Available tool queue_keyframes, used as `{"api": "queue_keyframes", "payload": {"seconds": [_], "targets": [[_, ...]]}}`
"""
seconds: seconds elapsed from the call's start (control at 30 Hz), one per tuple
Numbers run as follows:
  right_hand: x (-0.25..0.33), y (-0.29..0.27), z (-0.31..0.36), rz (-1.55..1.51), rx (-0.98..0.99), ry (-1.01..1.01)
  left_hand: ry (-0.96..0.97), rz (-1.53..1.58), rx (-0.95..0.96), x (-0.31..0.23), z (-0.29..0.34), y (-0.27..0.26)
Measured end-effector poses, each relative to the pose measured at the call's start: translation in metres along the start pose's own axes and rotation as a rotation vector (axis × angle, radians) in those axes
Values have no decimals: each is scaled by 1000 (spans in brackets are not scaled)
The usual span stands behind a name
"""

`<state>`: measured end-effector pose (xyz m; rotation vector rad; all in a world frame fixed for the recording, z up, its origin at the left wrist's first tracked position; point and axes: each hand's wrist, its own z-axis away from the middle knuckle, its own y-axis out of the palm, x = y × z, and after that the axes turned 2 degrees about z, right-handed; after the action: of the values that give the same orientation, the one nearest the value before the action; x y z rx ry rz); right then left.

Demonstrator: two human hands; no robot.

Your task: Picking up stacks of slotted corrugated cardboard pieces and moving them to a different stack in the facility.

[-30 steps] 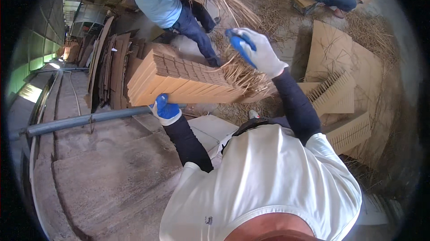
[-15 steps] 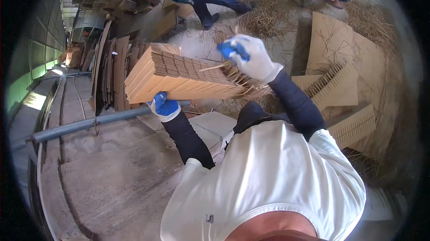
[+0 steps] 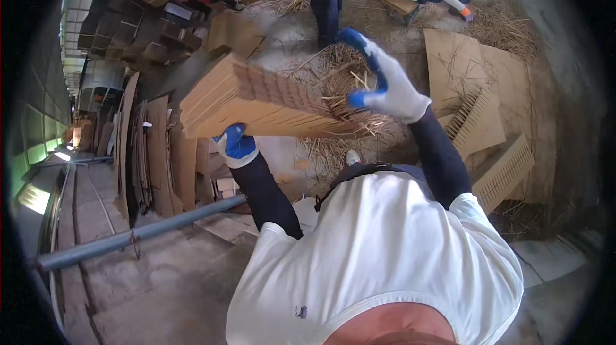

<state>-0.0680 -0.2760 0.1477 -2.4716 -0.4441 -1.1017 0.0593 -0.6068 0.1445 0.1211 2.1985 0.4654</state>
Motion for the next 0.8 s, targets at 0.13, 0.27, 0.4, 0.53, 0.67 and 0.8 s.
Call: {"api": "queue_keyframes", "payload": {"seconds": [0.13,0.27,0.4,0.53,0.67,0.8], "targets": [[42,79,-34,-16,-84,-68,-129,40,71,7,-33,13],[28,118,-42,-211,-343,89,-116,-123,28,10,-52,41],[26,129,-42,-221,-380,167,-99,-210,82,1,-63,45],[30,137,-51,-361,-418,133,-146,-105,114,-3,-64,32],[37,124,-68,-150,-450,105,-260,43,68,-9,-73,42],[51,106,-84,-260,-474,112,-274,-177,103,22,-47,28]]}}
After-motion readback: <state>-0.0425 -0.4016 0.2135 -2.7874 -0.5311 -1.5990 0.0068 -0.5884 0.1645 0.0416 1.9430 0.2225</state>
